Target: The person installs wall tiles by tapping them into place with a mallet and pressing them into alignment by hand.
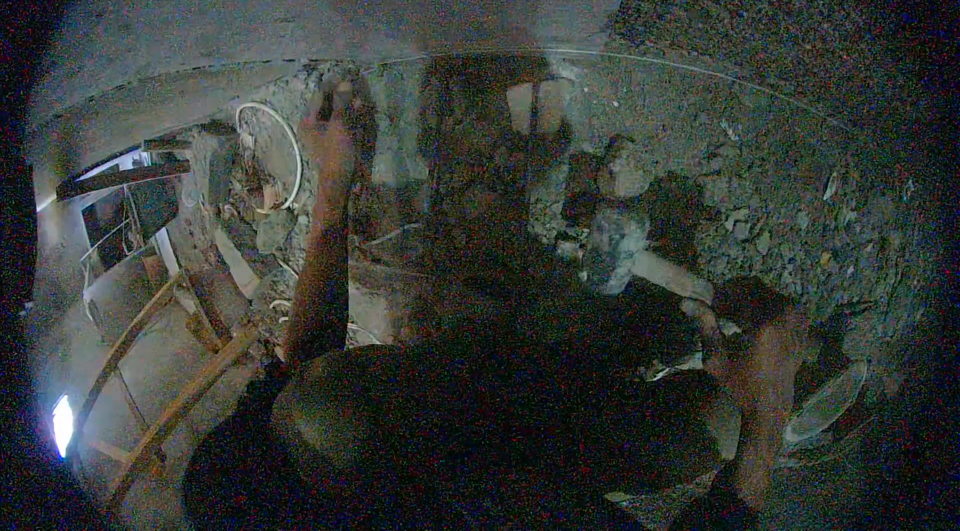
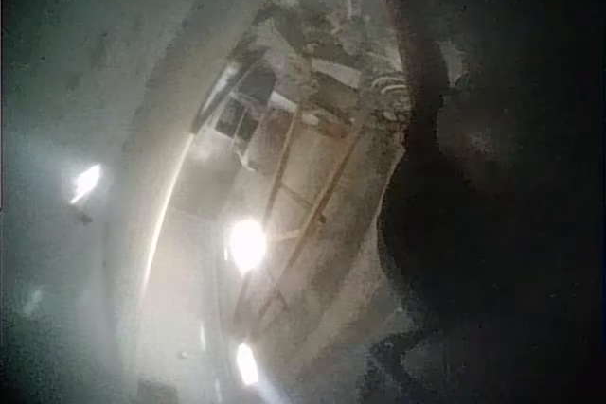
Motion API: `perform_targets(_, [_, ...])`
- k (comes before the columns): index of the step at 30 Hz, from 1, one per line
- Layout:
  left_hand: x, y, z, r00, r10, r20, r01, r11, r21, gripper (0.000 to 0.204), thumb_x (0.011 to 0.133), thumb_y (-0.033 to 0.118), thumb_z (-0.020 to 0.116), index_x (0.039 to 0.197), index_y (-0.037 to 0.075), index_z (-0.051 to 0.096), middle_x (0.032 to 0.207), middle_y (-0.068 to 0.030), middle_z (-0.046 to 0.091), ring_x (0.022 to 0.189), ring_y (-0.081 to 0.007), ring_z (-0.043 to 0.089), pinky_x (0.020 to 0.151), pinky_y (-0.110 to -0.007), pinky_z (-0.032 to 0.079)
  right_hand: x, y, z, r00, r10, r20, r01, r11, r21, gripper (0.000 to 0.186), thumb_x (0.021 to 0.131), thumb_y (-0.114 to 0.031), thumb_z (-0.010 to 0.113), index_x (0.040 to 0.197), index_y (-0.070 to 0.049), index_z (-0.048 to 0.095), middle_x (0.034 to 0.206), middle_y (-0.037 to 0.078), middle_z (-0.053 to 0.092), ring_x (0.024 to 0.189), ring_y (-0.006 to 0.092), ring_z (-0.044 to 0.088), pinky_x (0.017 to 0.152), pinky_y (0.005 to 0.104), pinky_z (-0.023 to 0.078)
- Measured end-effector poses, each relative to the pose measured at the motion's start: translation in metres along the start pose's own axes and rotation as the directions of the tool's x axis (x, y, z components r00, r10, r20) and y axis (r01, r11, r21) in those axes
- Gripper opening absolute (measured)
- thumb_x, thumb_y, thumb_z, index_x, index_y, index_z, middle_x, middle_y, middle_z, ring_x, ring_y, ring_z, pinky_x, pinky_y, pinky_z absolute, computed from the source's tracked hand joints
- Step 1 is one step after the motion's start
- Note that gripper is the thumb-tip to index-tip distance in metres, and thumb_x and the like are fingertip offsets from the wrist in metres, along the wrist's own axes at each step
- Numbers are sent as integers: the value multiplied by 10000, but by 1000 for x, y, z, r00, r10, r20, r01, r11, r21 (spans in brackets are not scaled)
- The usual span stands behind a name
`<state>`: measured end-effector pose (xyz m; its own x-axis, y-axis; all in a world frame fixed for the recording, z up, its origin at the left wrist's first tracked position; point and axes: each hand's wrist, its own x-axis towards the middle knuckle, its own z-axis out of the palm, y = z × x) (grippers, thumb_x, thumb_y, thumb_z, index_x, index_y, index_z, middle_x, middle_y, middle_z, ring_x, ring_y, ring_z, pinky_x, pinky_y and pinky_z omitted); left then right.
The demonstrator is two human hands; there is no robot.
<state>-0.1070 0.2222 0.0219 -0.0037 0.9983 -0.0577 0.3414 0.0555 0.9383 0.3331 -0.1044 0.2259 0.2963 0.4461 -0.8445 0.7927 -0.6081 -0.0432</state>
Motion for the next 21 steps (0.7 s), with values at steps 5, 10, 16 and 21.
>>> perform_targets(5, [-9,32,19,981,182,63,-193,920,340,381,968,298,740,1194,-8,709,1044,-69,694,813,-173,642,776,-354,538,9,19,16,993,-94,-65,91,995,-48,503,886,-331,739,1303,-66,643,1218,202,657,1103,432,622,943,523,509])
perform_targets(10, [-8,58,21,983,-63,175,29,981,194,396,955,300,753,1214,4,710,1074,-98,714,828,-181,653,831,-346,541,41,60,38,951,-270,-152,249,958,-143,413,844,-293,765,1183,-68,688,1047,204,693,948,433,653,835,516,523])
perform_targets(16, [5,29,13,948,263,181,-319,797,512,458,943,363,755,1208,-7,711,1042,-132,744,851,-220,673,842,-386,539,98,106,99,890,-345,-299,276,928,-250,372,827,-281,775,1118,-60,706,924,204,714,840,436,673,750,515,537])
perform_targets(21, [20,19,27,972,188,143,-232,874,427,597,921,482,758,1230,-25,700,1011,-178,755,906,-316,692,873,-430,523,125,130,141,770,-378,-514,166,897,-410,495,887,-353,732,1241,-22,635,981,199,678,899,441,656,756,533,550])
